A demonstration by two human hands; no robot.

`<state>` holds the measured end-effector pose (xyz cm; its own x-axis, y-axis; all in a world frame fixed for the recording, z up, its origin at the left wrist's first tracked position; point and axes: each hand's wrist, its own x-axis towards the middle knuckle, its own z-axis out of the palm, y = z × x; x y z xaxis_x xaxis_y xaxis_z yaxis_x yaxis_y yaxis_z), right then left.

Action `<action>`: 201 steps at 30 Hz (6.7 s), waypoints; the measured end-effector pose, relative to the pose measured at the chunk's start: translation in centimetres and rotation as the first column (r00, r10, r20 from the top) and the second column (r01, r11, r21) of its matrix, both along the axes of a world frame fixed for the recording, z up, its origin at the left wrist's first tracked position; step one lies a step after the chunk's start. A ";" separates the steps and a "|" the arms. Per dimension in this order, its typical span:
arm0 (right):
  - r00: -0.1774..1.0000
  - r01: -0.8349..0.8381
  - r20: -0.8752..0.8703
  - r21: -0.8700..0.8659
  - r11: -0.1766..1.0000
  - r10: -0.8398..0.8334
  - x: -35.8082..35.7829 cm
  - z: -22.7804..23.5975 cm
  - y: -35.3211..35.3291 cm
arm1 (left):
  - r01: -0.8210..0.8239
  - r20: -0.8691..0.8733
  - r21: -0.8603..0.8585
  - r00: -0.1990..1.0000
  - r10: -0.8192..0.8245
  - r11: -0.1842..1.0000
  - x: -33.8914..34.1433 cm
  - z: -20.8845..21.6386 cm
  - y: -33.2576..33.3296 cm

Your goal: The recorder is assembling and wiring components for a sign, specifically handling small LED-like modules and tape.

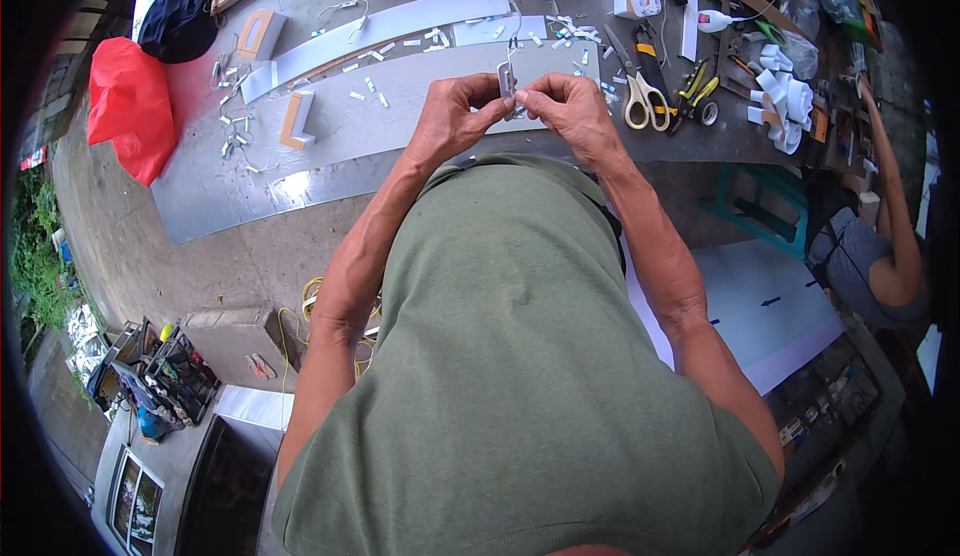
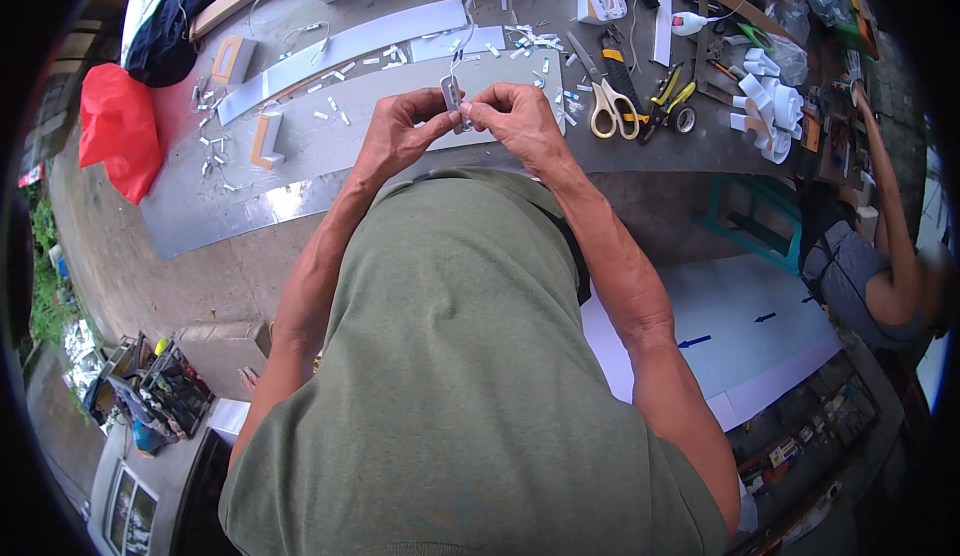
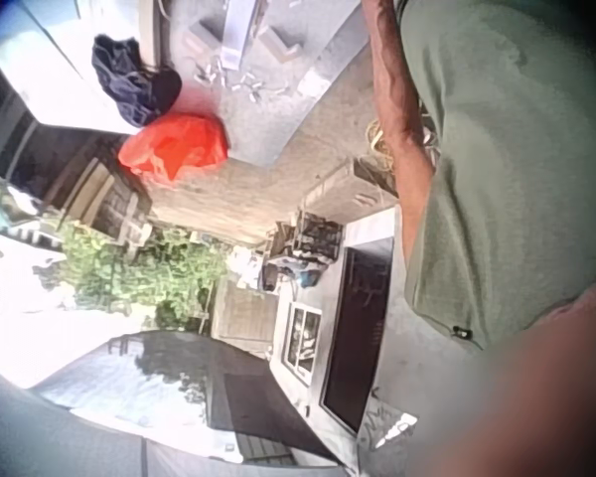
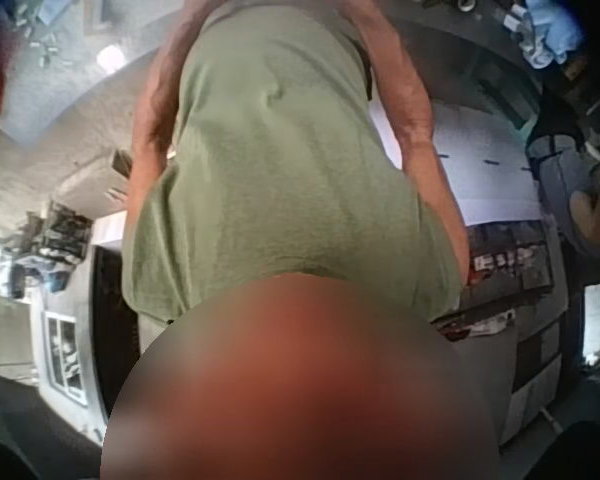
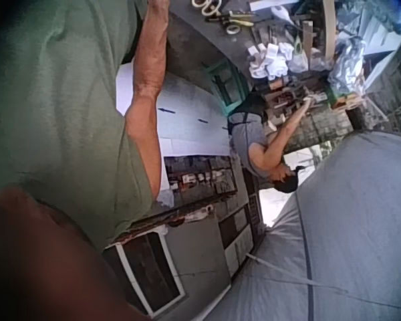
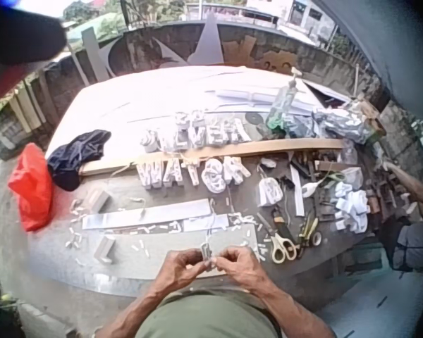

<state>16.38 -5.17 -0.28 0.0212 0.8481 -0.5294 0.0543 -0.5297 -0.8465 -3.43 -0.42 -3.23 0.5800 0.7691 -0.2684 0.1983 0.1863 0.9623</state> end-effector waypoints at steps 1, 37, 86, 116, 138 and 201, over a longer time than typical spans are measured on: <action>1.000 0.007 0.009 -0.005 1.000 -0.007 -0.1 -0.2 0.0 | 0.005 -0.027 0.019 1.000 -0.004 1.000 0.1 0.1 -0.1; 0.960 -0.056 0.281 0.229 0.972 -0.011 -1.0 -2.2 -1.7 | 0.007 -0.116 0.020 0.993 -0.004 1.000 0.5 -0.8 -0.4; 0.825 -0.465 0.532 0.442 0.768 0.193 -0.3 -0.7 -2.0 | -0.044 0.061 -0.412 0.995 0.075 0.910 -1.0 -2.4 0.8; 0.931 -0.020 0.361 0.201 0.979 -0.055 -0.9 -0.1 -2.5 | -0.028 0.229 -0.245 0.970 0.086 0.969 -0.1 -0.9 0.0; 0.845 -0.378 0.535 0.609 0.697 -0.010 0.7 -1.4 -3.1 | 0.068 0.272 -0.320 0.962 0.023 0.945 -0.6 -1.7 0.4; 0.810 -0.455 0.586 0.605 0.654 0.022 0.5 -0.8 -2.3 | -0.055 0.177 -0.413 0.974 0.139 0.909 0.0 -0.9 -0.2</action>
<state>16.84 -7.51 -1.11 -0.1729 0.9552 0.2400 0.5979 0.2955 -0.7451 -3.41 -0.63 -4.11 0.5813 0.6748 -0.4547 -0.0273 0.5746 0.8180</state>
